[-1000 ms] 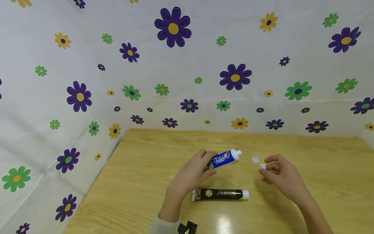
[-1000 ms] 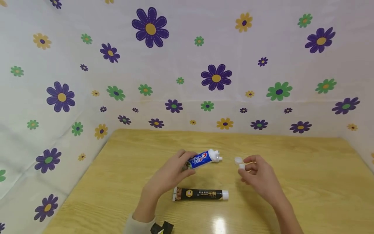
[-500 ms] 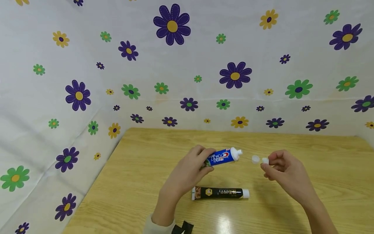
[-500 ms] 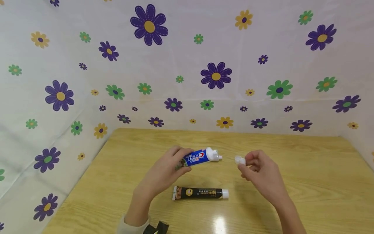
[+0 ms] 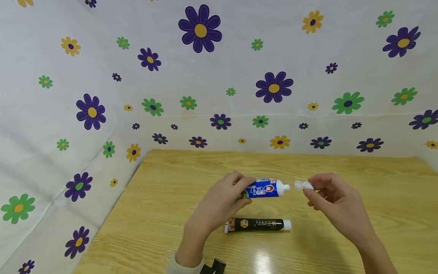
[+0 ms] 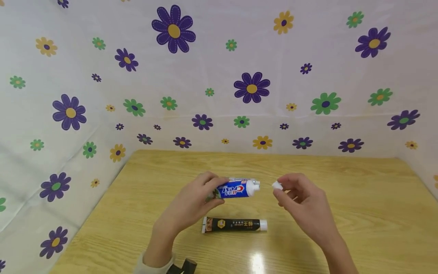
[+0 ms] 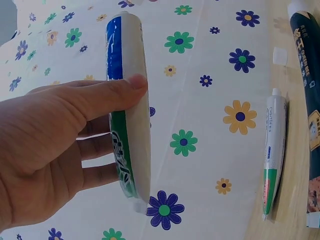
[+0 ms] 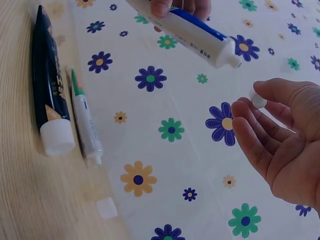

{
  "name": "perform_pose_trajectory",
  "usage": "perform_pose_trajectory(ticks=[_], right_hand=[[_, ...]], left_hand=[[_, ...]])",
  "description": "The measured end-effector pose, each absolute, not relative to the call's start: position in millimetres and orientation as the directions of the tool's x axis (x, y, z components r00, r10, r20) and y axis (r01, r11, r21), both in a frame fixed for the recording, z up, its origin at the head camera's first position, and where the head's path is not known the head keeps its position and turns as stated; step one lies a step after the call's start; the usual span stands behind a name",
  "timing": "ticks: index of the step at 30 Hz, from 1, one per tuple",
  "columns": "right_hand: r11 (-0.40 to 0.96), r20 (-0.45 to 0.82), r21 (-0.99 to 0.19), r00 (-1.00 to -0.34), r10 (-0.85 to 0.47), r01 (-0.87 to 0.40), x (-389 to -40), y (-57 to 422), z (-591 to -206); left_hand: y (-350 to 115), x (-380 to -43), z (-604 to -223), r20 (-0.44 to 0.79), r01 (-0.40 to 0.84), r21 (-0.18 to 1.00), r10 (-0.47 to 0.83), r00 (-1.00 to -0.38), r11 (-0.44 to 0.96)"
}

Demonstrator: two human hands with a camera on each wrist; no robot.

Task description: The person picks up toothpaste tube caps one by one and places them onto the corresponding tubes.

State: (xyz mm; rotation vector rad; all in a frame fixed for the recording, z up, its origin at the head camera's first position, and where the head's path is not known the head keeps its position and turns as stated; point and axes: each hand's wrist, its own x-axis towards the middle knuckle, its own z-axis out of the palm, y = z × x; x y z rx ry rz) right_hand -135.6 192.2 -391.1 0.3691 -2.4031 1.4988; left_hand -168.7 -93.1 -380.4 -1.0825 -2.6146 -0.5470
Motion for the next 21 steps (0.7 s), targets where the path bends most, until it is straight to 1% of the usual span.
perform_pose_trajectory(ticks=[11,21], right_hand=[[0.411,0.431,-0.799,-0.895,-0.118,-0.439,-127.3,184.6,-384.9],[0.45,0.457,-0.76,-0.878,-0.146,-0.47,-124.8,178.8,-388.7]], left_hand=[[-96.1,-160.9,-374.7,0.439,0.742,0.126,0.634,-0.637,0.658],[-96.4,-155.0,-368.6,0.446,0.736,0.114,0.628,-0.638,0.667]])
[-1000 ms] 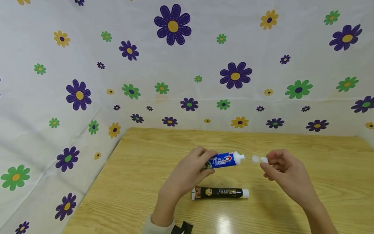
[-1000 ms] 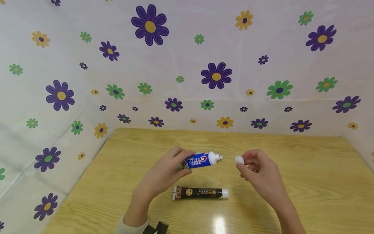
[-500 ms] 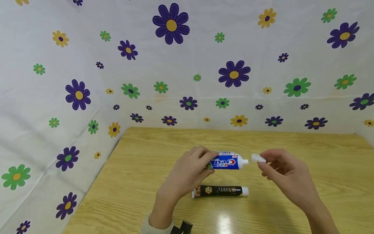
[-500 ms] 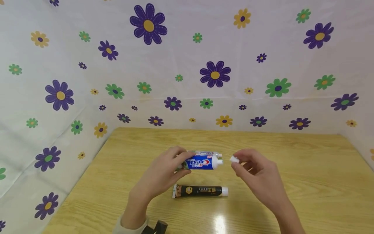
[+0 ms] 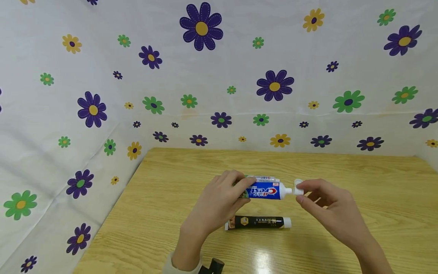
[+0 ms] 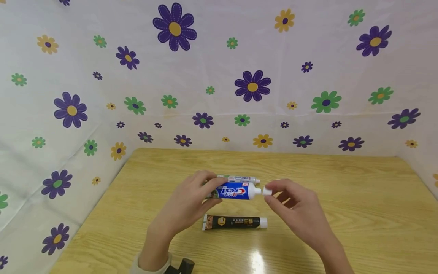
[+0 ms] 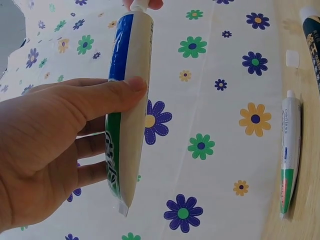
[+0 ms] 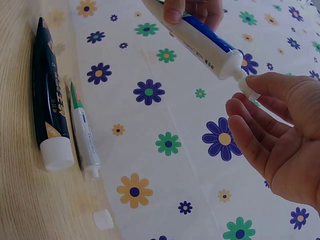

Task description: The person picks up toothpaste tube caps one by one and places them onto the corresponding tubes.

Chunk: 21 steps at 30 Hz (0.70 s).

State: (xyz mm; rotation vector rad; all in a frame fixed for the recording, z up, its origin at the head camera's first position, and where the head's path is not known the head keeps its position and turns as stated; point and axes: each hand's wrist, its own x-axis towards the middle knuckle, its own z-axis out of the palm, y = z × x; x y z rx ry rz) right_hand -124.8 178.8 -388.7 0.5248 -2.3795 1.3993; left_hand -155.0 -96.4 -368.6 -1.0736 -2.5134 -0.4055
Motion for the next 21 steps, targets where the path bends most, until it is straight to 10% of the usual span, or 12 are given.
perform_pose_trajectory(ticks=[21], right_hand=[[0.496,0.447,-0.728,-0.876,-0.178,-0.472,-123.1,176.0,-385.5]], left_hand=[[-95.1,-153.3,-368.2,0.467,0.749,0.059,0.645,-0.605,0.66]])
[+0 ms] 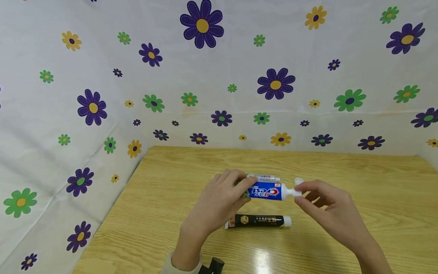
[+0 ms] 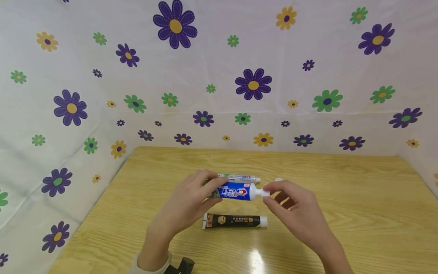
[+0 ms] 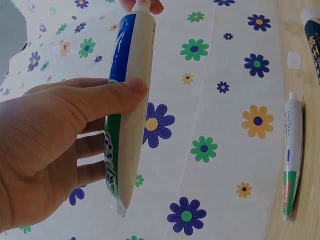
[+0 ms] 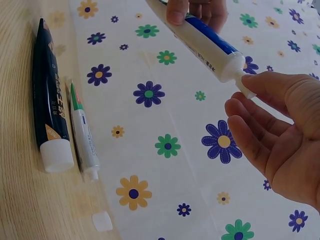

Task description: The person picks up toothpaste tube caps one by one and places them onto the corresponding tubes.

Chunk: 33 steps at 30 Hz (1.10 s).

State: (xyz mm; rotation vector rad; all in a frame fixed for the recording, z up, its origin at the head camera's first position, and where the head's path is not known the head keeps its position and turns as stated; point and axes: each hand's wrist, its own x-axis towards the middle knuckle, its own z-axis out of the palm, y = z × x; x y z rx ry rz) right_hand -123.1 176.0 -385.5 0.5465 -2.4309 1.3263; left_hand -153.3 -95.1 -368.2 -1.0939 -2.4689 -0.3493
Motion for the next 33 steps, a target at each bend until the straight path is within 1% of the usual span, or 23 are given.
perform_pose_trajectory(ticks=[6,12,19,25,33], right_hand=[[0.492,0.461,-0.723,-0.869,-0.178,-0.484,-122.5,173.8,-384.7],[0.489,0.499,-0.706,-0.85,-0.172,-0.513,-122.7,172.8,-386.0],[0.49,0.511,-0.698,-0.842,-0.171,-0.523,-123.1,172.6,-386.4],[0.506,0.49,-0.701,-0.855,-0.17,-0.502,-122.6,171.2,-386.2],[0.523,0.466,-0.709,-0.871,-0.155,-0.473,-123.0,171.0,-386.7]], left_hand=[[-93.4,-152.5,-367.2,0.475,0.761,0.078,0.647,-0.596,0.644],[-93.5,-152.1,-367.2,0.478,0.762,0.074,0.648,-0.593,0.643],[-93.5,-150.6,-365.1,0.465,0.761,0.064,0.655,-0.596,0.646],[-94.3,-150.4,-365.0,0.459,0.76,0.038,0.664,-0.59,0.649],[-94.7,-151.4,-365.3,0.49,0.758,-0.021,0.668,-0.56,0.652]])
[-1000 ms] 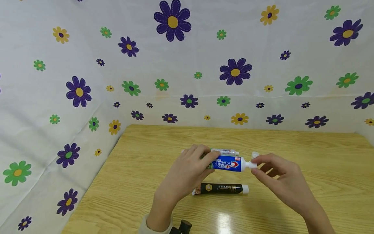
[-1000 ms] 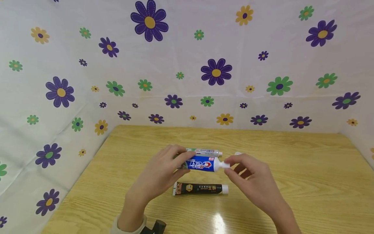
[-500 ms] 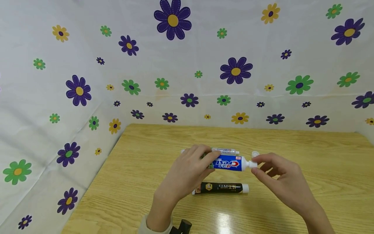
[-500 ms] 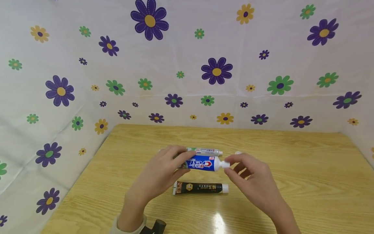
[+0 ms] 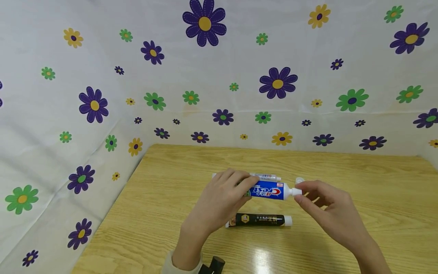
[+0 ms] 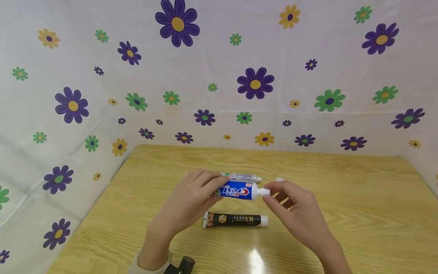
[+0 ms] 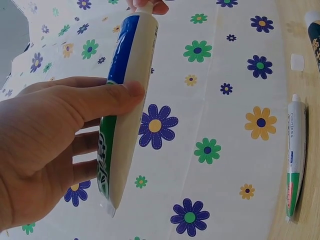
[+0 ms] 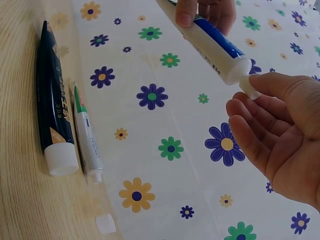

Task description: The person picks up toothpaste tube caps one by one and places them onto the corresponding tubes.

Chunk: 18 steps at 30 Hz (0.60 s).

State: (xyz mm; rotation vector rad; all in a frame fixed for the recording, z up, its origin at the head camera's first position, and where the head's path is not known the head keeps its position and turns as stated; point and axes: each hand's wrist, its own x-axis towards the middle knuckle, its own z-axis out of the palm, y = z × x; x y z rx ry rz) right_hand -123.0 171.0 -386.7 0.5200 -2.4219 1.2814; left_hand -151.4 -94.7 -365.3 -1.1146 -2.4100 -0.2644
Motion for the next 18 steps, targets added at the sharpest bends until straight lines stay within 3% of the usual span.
perform_pose_trajectory(ticks=[18], right_hand=[[0.5,0.417,-0.736,-0.888,-0.195,-0.456,-125.1,173.1,-390.7]], left_hand=[[-93.1,-150.6,-364.0,0.515,0.761,-0.054,0.671,-0.533,0.646]])
